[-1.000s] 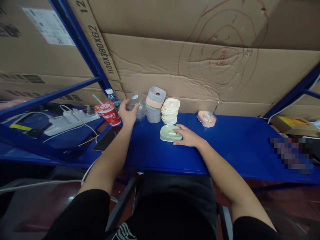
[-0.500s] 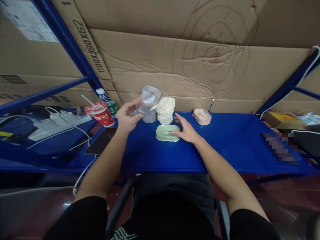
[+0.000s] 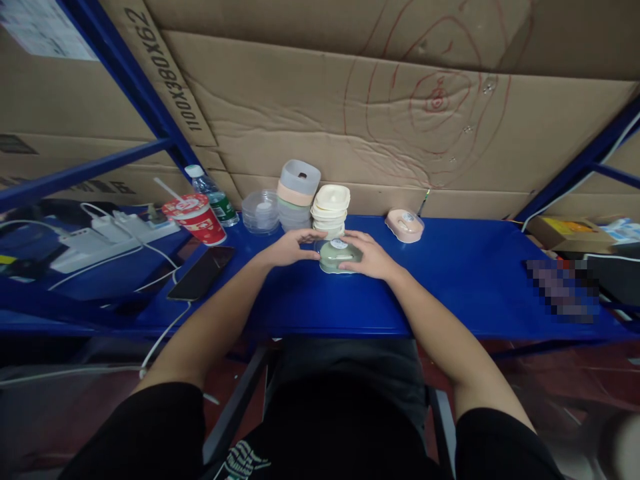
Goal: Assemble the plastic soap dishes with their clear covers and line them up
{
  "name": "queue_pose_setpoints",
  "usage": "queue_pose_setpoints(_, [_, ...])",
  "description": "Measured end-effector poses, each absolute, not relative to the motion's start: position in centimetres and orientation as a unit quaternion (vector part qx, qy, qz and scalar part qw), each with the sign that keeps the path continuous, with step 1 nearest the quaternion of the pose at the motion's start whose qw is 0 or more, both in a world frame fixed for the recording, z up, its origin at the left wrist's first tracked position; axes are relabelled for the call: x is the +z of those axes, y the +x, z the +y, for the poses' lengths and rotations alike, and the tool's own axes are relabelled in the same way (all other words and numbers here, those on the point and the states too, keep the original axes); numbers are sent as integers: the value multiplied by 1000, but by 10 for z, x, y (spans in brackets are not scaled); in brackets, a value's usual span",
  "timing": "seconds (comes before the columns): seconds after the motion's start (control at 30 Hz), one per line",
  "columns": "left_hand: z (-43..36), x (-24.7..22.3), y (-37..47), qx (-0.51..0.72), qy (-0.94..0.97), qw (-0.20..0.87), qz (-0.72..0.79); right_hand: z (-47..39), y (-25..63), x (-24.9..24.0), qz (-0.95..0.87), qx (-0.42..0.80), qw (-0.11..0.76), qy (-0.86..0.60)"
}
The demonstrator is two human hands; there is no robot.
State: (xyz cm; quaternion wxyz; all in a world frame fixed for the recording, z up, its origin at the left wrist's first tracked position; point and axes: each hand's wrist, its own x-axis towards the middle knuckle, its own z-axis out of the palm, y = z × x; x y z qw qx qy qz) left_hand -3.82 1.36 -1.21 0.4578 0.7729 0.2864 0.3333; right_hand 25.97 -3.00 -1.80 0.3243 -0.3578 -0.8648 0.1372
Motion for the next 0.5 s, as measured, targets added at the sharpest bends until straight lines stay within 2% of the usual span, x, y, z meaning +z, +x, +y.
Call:
queue_pose_setpoints(0.17, [16, -20, -34, 306, 761, 492, 292, -26, 268, -18, -865, 106, 322, -371])
queue_pose_setpoints(0.37, [15, -25, -29, 294, 766, 483, 306, -23, 276, -20, -872, 102, 248, -409])
queue_pose_setpoints(0.5, [18, -28, -32, 287, 768, 488, 301, -22, 271, -27, -883, 115, 238, -388])
